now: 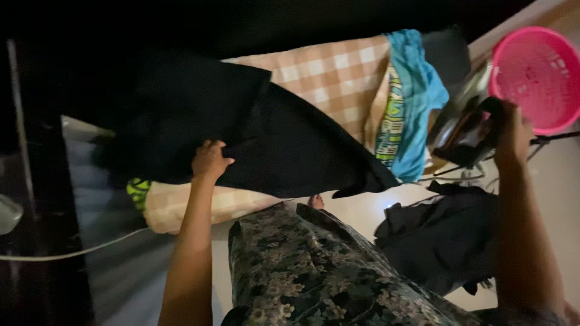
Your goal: The person irons a black garment on a checkered ironing board, using a spray bottle to apply water and an electric iron to smooth the fabric. They repeatedly adjust the garment, iron different sections, and finally fold the item before placing it aside.
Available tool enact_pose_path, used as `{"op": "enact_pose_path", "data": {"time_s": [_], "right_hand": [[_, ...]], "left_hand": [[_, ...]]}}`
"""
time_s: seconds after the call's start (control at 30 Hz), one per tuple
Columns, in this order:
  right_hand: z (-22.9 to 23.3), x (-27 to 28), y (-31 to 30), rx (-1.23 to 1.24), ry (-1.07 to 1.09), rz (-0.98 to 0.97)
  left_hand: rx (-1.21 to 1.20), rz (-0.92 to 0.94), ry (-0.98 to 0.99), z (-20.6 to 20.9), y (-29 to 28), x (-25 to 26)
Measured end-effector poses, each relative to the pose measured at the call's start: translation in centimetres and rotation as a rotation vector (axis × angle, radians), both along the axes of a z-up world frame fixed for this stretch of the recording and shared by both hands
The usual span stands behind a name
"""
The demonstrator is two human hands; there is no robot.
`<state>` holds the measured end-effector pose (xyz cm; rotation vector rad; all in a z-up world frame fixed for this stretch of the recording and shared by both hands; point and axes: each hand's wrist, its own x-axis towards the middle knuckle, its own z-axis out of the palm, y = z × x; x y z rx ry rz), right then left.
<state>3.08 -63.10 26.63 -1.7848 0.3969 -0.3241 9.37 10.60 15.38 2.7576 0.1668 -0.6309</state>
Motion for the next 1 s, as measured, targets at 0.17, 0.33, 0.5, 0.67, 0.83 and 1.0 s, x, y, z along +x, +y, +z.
{"op": "enact_pose_path", "data": {"time_s": [0.17,0.33,0.5,0.67,0.83,1.0], "right_hand": [[-0.5,0.2,-7.2,0.06,-0.258,0.269],[-7.3,4.2,-8.9,0.118,-0.234,0.024],[-12.0,7.7,-7.6,0.055,-0.403,0.011],[-10.7,5.2,-6.0,-0.107,-0.266,0.063],[-11.0,3.4,-8.0,-0.079,0.022,0.1],[-10.0,1.3,-8.7,-0.076,0.142,0.136]], "left_hand": [[0.279,0.05,-0.035,0.4,-4.8,-1.6],[0.389,-0.039,-0.291,2.7,-14.1,-4.0],[-0.036,-0.161,-0.247,4.9,-24.6,-5.5],[-0.497,-0.314,-0.361,4.1,-32.5,-6.8],[-0.65,-0.572,-0.366,3.1,-39.8,-8.3],[-0.43,-0.682,-0.382,-0.1,-42.3,-8.4]]}}
